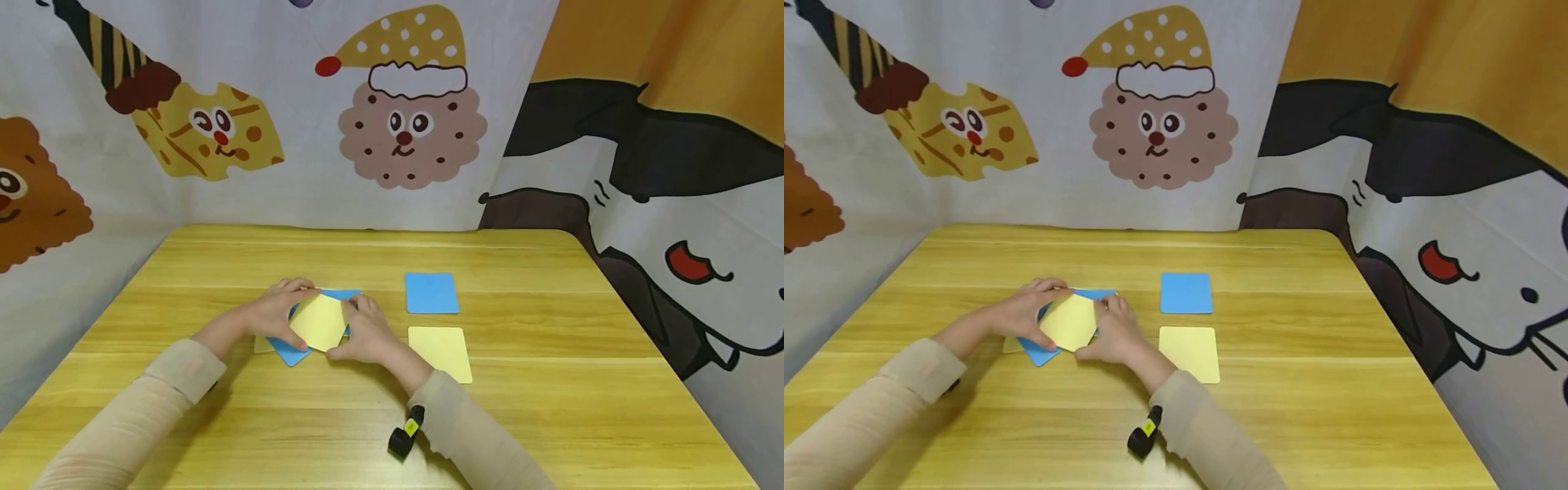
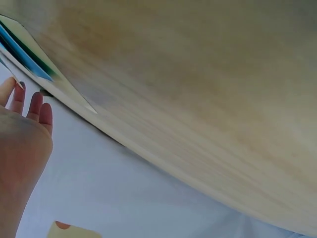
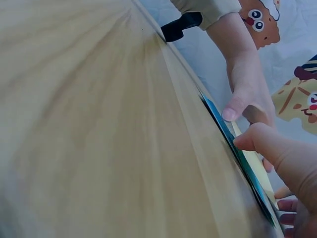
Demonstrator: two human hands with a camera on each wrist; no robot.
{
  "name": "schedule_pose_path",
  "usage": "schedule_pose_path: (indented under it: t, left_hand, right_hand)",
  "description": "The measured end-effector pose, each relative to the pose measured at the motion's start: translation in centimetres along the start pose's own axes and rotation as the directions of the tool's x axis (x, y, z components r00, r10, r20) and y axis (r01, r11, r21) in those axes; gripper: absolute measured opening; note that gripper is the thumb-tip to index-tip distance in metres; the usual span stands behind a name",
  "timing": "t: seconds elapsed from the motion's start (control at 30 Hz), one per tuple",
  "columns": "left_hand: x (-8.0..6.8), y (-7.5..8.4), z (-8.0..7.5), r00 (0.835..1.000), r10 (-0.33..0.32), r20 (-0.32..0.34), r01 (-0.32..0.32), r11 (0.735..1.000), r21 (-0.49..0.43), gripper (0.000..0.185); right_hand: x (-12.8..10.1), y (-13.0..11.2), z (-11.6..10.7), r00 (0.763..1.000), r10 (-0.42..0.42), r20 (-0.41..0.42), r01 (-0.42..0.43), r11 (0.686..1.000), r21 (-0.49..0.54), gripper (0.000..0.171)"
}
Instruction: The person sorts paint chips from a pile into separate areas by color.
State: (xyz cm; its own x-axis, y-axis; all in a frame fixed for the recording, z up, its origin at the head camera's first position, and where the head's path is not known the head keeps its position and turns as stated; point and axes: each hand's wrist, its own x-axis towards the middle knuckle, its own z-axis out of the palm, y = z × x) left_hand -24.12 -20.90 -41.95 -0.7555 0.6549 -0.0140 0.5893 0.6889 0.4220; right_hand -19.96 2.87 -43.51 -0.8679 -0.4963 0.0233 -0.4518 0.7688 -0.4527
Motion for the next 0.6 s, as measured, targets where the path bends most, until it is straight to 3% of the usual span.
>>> schedule_pose_path:
  t: [0.6]
  left_hand:
    - [-0.6, 2.2, -0.3, 0.997, 0.015, -0.082, -0.013, 1.000, 0.026, 0.110]
  right_hand:
    - [-0.9, 0.8, -2.3, 0.995, -0.082, 0.051, 0.078, 0.994, 0.079, 0.102]
